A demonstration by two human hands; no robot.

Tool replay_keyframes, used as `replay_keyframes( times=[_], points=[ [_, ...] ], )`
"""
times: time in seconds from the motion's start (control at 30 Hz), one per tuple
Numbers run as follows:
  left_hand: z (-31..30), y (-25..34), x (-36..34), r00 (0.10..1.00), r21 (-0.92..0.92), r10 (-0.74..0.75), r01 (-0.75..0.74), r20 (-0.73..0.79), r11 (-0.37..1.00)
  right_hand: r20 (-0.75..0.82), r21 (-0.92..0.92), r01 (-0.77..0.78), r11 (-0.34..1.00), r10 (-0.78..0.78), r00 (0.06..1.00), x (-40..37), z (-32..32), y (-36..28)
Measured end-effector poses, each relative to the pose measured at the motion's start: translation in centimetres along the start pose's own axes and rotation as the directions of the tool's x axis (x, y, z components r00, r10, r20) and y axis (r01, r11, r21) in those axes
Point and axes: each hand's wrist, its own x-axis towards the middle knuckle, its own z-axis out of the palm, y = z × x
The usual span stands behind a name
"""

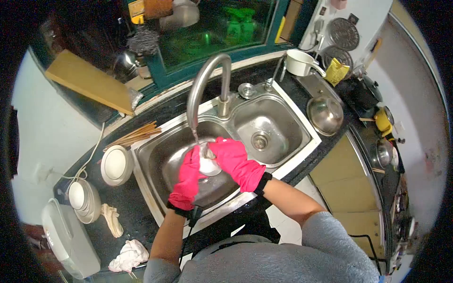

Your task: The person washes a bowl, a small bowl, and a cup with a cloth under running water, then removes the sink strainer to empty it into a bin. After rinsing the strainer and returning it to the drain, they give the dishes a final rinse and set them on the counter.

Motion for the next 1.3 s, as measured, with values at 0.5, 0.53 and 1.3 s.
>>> replay_keyframes(
  times=[0.5,0.53,1.3],
  points=[
    [0.5,0.4,-0.7,0.924,0.562,0.375,-0.275,-0.069,0.78,0.26,0.681,-0.382,0.624,0.282,0.924,1.8,7.0,-0.2],
    [0.9,0.5,-0.6,0.903,0.506,0.354,-0.193,-0.243,0.841,0.124,0.319,-0.263,0.91,0.235,0.964,1.8,6.6,-0.5],
    [-1.7,-0.2,-0.3,0.955,0.559,0.291,-0.274,0.06,0.782,0.129,0.212,0.14,0.967,-0.17,0.977,3.3,6.1,2.2]
  ],
)
